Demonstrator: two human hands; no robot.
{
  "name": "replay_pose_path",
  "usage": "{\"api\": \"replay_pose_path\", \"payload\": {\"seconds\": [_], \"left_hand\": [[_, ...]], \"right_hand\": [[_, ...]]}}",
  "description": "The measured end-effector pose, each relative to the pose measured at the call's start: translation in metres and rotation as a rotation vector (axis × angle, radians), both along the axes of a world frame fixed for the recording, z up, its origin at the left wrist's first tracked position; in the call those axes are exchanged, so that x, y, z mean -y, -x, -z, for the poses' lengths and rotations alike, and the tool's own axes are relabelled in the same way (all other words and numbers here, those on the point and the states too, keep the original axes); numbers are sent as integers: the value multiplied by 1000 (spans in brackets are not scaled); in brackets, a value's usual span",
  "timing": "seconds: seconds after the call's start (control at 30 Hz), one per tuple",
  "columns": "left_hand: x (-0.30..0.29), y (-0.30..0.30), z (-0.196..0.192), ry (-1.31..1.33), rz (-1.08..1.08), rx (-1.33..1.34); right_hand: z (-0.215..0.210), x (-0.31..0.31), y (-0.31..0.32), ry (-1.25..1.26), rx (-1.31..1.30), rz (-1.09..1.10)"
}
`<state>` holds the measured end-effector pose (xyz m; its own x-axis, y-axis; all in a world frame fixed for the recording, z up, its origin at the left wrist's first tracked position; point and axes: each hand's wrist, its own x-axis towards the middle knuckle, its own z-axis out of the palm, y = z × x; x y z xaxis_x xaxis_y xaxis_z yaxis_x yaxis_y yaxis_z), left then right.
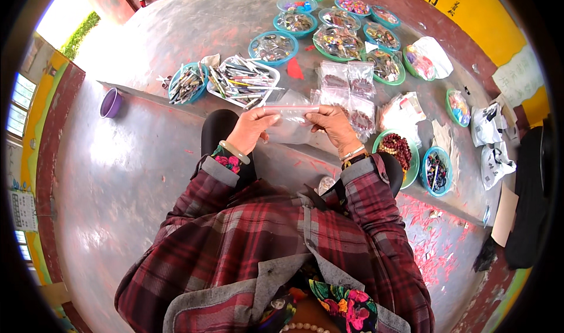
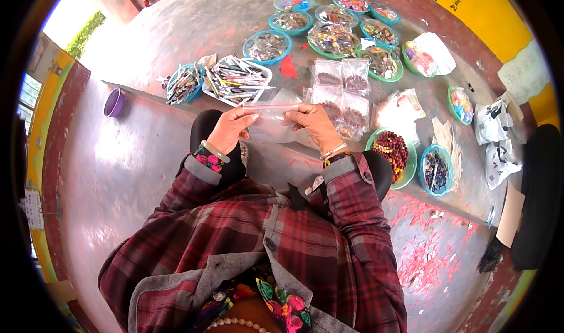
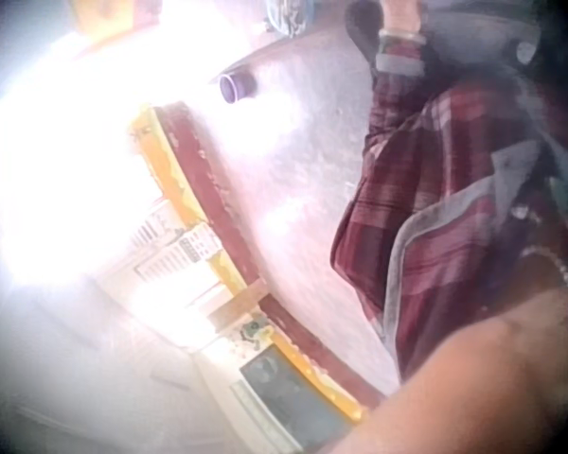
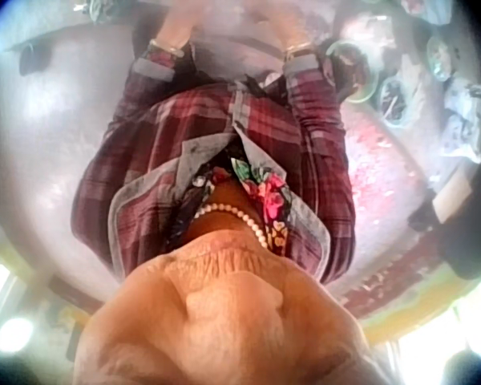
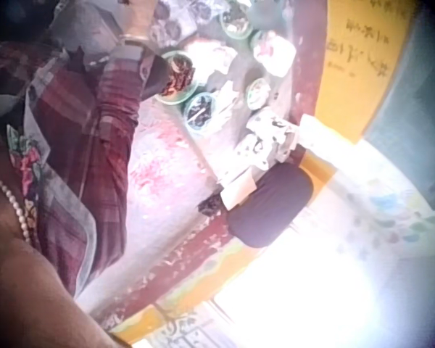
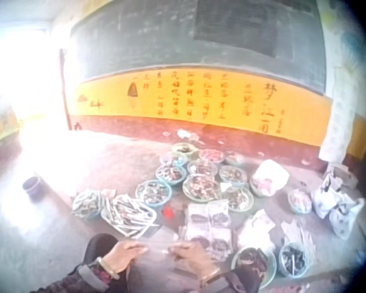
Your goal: The person sits on the floor and repeatedly picks up strings of red beads, places them into small clear plastic bags, and sets the filled bags down on the floor. The workspace is surrounded by bowls of beads and other craft supplies.
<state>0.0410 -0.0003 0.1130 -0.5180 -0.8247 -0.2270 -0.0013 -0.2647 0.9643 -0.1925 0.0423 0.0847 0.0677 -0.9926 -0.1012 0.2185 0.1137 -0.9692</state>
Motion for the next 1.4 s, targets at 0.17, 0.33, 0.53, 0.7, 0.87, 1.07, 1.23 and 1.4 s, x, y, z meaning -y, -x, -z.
{"api": "replay_pose_path", "payload": {"seconds": [0.17, 0.33, 0.53, 0.7, 0.87, 1.07, 1.23, 1.4], "left_hand": [[-5, 12, 1, -41, -8, -48], [-2, 13, 7, -8, -10, -46], [-1, 11, 7, 117, 35, 78], [0, 11, 15, 189, 139, 152], [0, 10, 15, 212, 161, 170], [3, 10, 23, 218, 141, 164], [8, 9, 44, 342, 46, 158], [0, 20, 41, 482, -312, 412]], "right_hand": [[-4, -5, 3, 1, 37, -14], [-5, -6, 11, 24, 12, -9], [-9, -6, 10, 54, -185, -50], [-8, -6, 7, 115, -325, -124], [-9, -7, 7, 126, -421, -202], [-8, -6, 6, 101, -446, -205], [-1, -6, 0, 64, -409, -157], [13, -2, -1, 74, -404, 22]]}}
